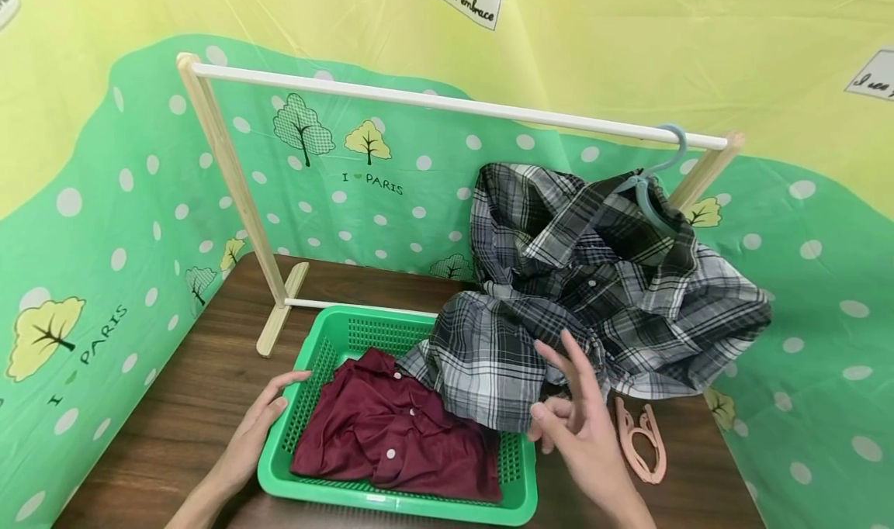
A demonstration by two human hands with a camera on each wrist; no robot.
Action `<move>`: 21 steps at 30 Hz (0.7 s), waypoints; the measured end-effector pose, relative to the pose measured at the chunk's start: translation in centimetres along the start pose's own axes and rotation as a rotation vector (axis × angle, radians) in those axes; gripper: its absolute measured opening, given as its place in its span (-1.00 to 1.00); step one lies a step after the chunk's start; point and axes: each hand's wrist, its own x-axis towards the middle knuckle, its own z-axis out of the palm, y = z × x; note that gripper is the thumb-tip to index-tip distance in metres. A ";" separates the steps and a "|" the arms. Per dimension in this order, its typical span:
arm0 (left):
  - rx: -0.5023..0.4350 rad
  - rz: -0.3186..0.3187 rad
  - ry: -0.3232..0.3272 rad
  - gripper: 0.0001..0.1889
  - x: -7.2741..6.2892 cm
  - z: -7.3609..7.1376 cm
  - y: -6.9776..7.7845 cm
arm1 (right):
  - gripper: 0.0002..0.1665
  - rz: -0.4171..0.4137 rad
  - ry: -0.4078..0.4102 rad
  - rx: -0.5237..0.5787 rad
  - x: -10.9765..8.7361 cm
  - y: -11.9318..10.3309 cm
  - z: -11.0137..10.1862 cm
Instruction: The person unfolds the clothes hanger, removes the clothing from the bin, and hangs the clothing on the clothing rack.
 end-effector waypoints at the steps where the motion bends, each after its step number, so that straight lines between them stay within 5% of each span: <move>1: 0.002 0.000 0.001 -0.52 0.0 0.0 0.0 | 0.13 0.014 -0.037 0.027 0.1 0.0 0.1; 10: 0.004 -0.010 0.003 -0.52 -0.1 0.0 -0.1 | 0.08 0.136 -0.179 0.175 0.7 1.6 0.5; 21: -0.011 0.002 -0.006 -0.52 0.0 0.0 0.0 | 0.10 0.193 -0.093 0.051 0.8 2.1 0.4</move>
